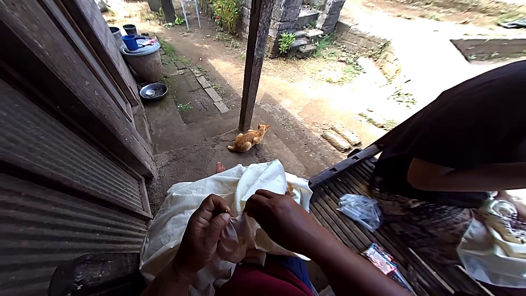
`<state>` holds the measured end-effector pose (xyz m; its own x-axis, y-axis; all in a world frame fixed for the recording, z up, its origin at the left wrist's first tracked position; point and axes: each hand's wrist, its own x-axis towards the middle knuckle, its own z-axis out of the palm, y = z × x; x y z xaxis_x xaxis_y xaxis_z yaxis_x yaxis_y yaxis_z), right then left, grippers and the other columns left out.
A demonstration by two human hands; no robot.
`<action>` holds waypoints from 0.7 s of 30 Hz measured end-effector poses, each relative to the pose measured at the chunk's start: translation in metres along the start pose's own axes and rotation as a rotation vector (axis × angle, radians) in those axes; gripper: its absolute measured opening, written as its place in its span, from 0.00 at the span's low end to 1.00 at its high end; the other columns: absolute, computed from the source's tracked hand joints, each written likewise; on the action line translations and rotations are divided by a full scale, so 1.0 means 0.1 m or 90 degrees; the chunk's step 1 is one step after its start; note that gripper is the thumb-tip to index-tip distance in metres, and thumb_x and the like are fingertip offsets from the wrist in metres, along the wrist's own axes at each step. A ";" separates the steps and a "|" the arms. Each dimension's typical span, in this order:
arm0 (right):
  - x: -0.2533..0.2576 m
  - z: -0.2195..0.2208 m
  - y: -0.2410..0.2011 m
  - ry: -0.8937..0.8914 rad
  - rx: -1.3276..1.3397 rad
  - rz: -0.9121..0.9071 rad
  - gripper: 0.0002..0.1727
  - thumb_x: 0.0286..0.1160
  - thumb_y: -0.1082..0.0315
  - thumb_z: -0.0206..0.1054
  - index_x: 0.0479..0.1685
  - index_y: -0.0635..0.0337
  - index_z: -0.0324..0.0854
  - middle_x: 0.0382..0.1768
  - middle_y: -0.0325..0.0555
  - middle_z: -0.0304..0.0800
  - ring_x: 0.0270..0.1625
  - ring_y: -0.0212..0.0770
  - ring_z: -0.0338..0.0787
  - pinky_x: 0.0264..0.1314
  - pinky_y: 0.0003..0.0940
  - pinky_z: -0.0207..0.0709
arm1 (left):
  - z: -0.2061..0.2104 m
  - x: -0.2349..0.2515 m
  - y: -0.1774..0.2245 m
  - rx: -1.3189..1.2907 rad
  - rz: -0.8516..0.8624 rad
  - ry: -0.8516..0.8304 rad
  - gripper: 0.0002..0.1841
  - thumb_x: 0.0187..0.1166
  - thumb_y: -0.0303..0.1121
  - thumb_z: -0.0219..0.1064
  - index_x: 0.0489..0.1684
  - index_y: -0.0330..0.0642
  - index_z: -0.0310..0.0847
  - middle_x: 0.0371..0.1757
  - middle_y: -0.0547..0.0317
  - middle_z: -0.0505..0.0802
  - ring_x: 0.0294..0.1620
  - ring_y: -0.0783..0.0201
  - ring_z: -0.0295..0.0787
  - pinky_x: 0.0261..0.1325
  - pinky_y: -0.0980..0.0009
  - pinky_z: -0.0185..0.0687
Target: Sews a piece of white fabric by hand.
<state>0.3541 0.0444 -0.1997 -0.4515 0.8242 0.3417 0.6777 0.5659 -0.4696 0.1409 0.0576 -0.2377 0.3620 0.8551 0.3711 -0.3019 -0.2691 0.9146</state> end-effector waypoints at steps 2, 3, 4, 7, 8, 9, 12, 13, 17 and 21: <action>-0.02 -0.01 0.05 0.012 0.031 -0.046 0.08 0.76 0.72 0.64 0.39 0.55 0.89 0.29 0.43 0.87 0.30 0.38 0.88 0.33 0.32 0.83 | 0.01 0.00 0.01 -0.009 -0.031 -0.002 0.06 0.83 0.26 0.57 0.43 0.46 0.79 0.36 0.69 0.87 0.36 0.78 0.84 0.42 0.80 0.82; -0.03 -0.03 0.06 0.005 0.098 -0.095 0.09 0.76 0.73 0.64 0.38 0.54 0.91 0.28 0.41 0.86 0.30 0.35 0.86 0.33 0.28 0.80 | 0.01 0.00 0.03 -0.009 -0.044 0.004 0.06 0.82 0.25 0.57 0.42 0.46 0.80 0.36 0.69 0.88 0.35 0.78 0.85 0.41 0.80 0.82; -0.03 -0.06 0.05 -0.007 0.171 -0.139 0.09 0.78 0.73 0.64 0.38 0.55 0.92 0.28 0.41 0.85 0.32 0.32 0.84 0.35 0.24 0.78 | 0.01 0.01 0.04 -0.013 -0.056 0.008 0.07 0.82 0.25 0.57 0.41 0.45 0.81 0.37 0.67 0.90 0.37 0.77 0.87 0.42 0.79 0.84; -0.03 -0.04 0.00 0.028 0.239 -0.173 0.13 0.79 0.75 0.63 0.40 0.54 0.94 0.32 0.42 0.84 0.41 0.30 0.83 0.44 0.21 0.77 | 0.03 -0.01 0.04 -0.012 -0.072 0.003 0.07 0.82 0.24 0.57 0.42 0.44 0.82 0.40 0.66 0.90 0.38 0.77 0.86 0.42 0.80 0.83; -0.04 -0.01 -0.01 0.066 0.213 -0.167 0.13 0.78 0.76 0.62 0.39 0.53 0.94 0.34 0.41 0.88 0.44 0.32 0.86 0.50 0.23 0.79 | 0.04 -0.01 0.03 -0.009 -0.071 0.005 0.07 0.81 0.23 0.58 0.42 0.44 0.82 0.40 0.65 0.89 0.38 0.76 0.85 0.42 0.80 0.83; -0.03 0.02 -0.04 0.116 0.176 -0.153 0.12 0.78 0.75 0.64 0.38 0.53 0.94 0.34 0.40 0.92 0.44 0.32 0.88 0.51 0.23 0.79 | 0.04 0.00 0.04 -0.002 -0.069 0.008 0.07 0.81 0.23 0.59 0.42 0.44 0.82 0.41 0.65 0.89 0.38 0.76 0.85 0.43 0.80 0.83; -0.03 0.16 -0.14 0.246 0.098 -0.085 0.05 0.76 0.69 0.70 0.37 0.56 0.91 0.30 0.36 0.93 0.38 0.29 0.88 0.48 0.19 0.80 | 0.07 -0.03 0.06 0.002 -0.080 0.013 0.06 0.80 0.23 0.62 0.43 0.45 0.81 0.41 0.68 0.87 0.38 0.78 0.85 0.43 0.81 0.83; -0.03 0.19 -0.16 0.273 0.095 -0.071 0.04 0.75 0.68 0.71 0.38 0.56 0.91 0.30 0.35 0.93 0.37 0.28 0.88 0.47 0.19 0.80 | 0.08 -0.03 0.06 0.000 -0.082 0.012 0.06 0.81 0.22 0.62 0.43 0.44 0.81 0.41 0.68 0.87 0.38 0.78 0.84 0.43 0.81 0.83; -0.03 0.31 -0.19 0.333 0.146 -0.047 0.03 0.73 0.70 0.73 0.40 0.59 0.88 0.33 0.37 0.93 0.36 0.26 0.87 0.43 0.16 0.80 | 0.11 -0.05 0.06 -0.015 -0.083 0.016 0.05 0.81 0.22 0.62 0.44 0.45 0.80 0.41 0.68 0.88 0.37 0.78 0.84 0.42 0.82 0.82; -0.04 0.30 -0.20 0.323 0.163 -0.036 0.07 0.70 0.72 0.71 0.44 0.61 0.86 0.35 0.38 0.93 0.33 0.24 0.83 0.39 0.15 0.76 | 0.10 -0.06 0.06 -0.042 -0.078 0.005 0.04 0.81 0.24 0.65 0.45 0.45 0.82 0.45 0.65 0.90 0.43 0.76 0.87 0.49 0.79 0.85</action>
<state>0.3244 0.0305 -0.2157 -0.1055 0.7159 0.6902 0.4690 0.6479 -0.6002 0.1459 0.0461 -0.2324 0.3934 0.8830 0.2561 -0.3138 -0.1329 0.9402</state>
